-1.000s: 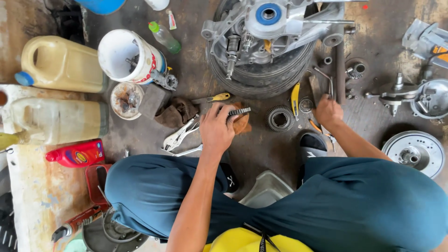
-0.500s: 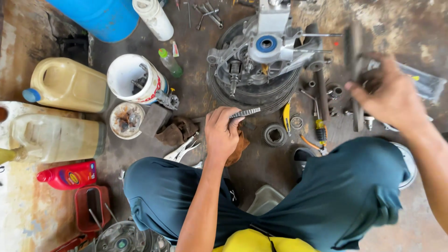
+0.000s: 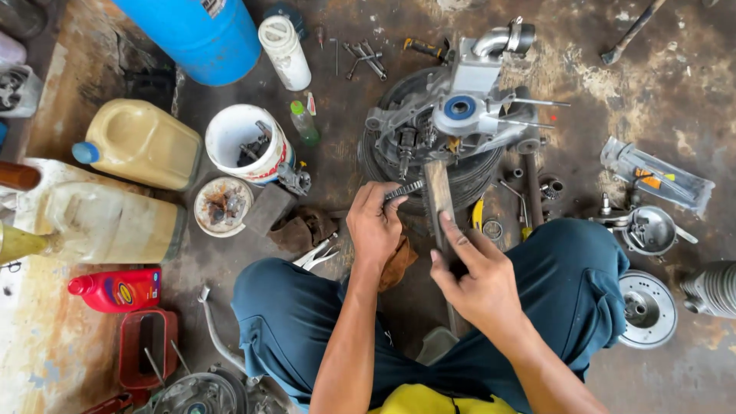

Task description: Inspecting a motorcycle gear and attempting to fit it into the engine crankcase housing.

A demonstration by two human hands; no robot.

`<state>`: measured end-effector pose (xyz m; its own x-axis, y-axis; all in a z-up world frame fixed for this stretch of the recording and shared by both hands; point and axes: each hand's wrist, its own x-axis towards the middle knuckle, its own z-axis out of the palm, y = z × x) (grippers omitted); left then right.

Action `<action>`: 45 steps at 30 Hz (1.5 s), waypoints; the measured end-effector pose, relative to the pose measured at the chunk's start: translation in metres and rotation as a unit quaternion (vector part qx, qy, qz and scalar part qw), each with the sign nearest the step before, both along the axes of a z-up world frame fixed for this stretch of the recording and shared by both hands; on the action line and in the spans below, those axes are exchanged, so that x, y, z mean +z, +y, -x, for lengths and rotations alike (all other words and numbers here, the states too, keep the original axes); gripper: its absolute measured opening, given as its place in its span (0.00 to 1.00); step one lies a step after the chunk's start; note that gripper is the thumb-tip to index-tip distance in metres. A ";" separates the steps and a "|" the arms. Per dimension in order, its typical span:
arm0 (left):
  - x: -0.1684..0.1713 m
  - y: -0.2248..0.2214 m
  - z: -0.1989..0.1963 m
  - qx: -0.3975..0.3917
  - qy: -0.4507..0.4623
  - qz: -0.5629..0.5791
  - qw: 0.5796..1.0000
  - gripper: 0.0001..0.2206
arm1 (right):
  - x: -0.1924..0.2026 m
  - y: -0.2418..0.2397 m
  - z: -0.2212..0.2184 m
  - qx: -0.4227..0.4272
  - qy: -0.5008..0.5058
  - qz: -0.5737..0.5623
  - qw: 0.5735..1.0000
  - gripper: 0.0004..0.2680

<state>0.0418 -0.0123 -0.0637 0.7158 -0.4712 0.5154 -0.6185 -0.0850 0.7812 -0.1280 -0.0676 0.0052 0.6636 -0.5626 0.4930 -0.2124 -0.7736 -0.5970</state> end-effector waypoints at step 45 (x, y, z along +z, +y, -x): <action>-0.013 0.096 -0.038 0.113 -0.070 0.039 0.990 0.04 | -0.026 0.026 -0.106 0.182 -0.045 0.054 0.981 0.16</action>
<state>0.0803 0.0837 -0.0765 0.7174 -0.2621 0.6455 -0.6931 -0.1753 0.6992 -0.0221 -0.0416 -0.0204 0.7622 -0.2389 0.6017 0.1382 -0.8479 -0.5118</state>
